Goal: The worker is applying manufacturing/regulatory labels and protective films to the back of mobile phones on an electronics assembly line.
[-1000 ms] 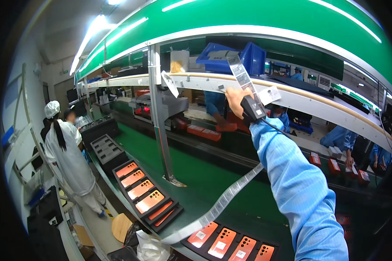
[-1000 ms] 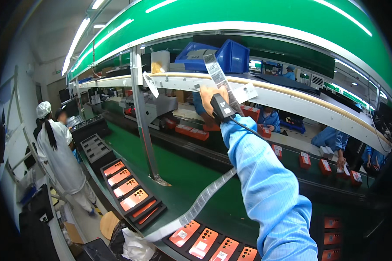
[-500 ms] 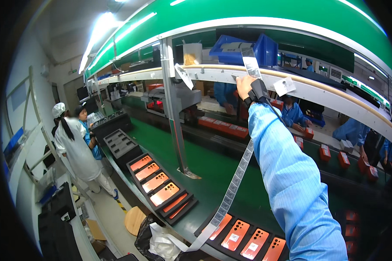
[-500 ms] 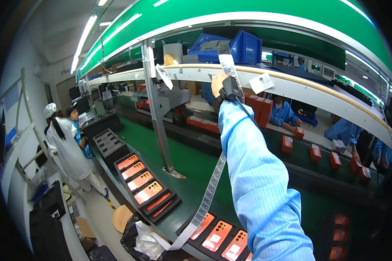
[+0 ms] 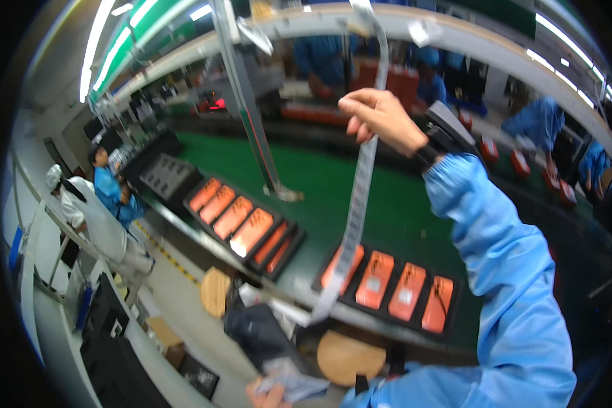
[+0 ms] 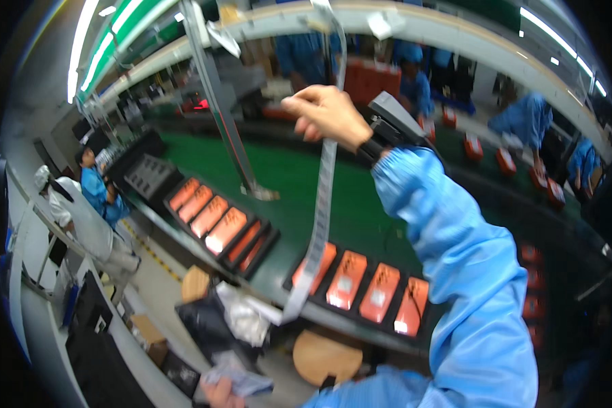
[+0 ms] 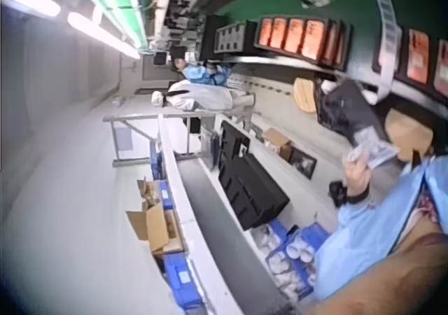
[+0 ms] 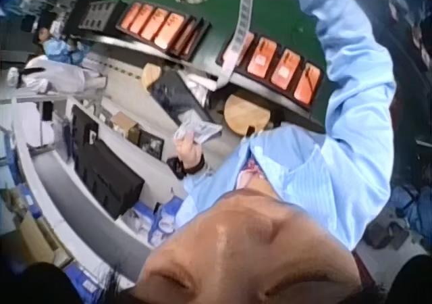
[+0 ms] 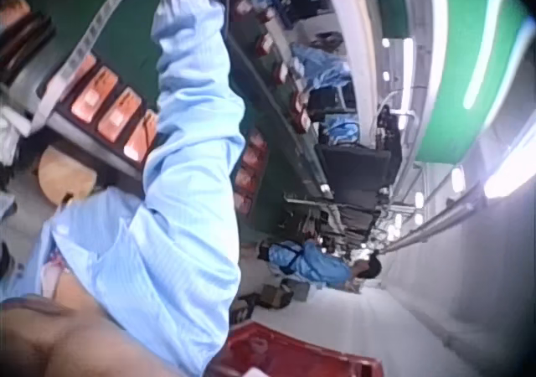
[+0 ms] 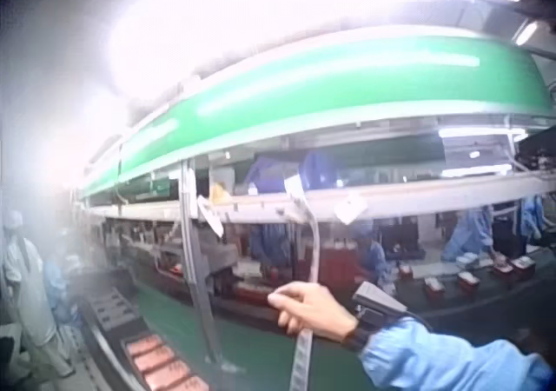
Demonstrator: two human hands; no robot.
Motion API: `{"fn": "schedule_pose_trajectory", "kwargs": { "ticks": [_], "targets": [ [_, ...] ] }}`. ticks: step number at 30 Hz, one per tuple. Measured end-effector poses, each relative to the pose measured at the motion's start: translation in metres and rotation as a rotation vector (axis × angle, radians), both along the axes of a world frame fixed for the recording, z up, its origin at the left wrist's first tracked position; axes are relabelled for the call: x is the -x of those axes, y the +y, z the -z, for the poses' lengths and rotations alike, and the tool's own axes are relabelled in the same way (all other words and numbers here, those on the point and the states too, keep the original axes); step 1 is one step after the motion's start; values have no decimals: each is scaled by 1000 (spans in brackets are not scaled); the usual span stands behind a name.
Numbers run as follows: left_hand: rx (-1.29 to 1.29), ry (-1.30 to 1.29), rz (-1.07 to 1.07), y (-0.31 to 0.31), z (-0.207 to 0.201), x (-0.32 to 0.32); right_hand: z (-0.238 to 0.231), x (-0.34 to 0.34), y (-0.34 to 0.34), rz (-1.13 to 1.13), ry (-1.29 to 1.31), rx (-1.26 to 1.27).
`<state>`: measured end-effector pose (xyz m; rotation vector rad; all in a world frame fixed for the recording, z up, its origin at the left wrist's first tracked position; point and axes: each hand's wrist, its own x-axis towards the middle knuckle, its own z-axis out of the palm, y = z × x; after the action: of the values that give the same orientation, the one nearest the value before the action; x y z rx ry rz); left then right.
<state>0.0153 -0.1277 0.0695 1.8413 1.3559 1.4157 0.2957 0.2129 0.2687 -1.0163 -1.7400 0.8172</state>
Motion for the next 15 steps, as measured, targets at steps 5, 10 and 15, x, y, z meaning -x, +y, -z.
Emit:
{"fn": "schedule_pose_trajectory", "kwargs": {
  "ticks": [5,10,15],
  "targets": [
    [330,-899,325,47,-10,-77,104,-11,-177,-537,305,533],
    [528,-791,640,40,-27,-165,130,-75,-291,-126,564,501],
    [670,-818,976,-1,-45,-270,109,-179,-410,476,772,99]
  ]
}}
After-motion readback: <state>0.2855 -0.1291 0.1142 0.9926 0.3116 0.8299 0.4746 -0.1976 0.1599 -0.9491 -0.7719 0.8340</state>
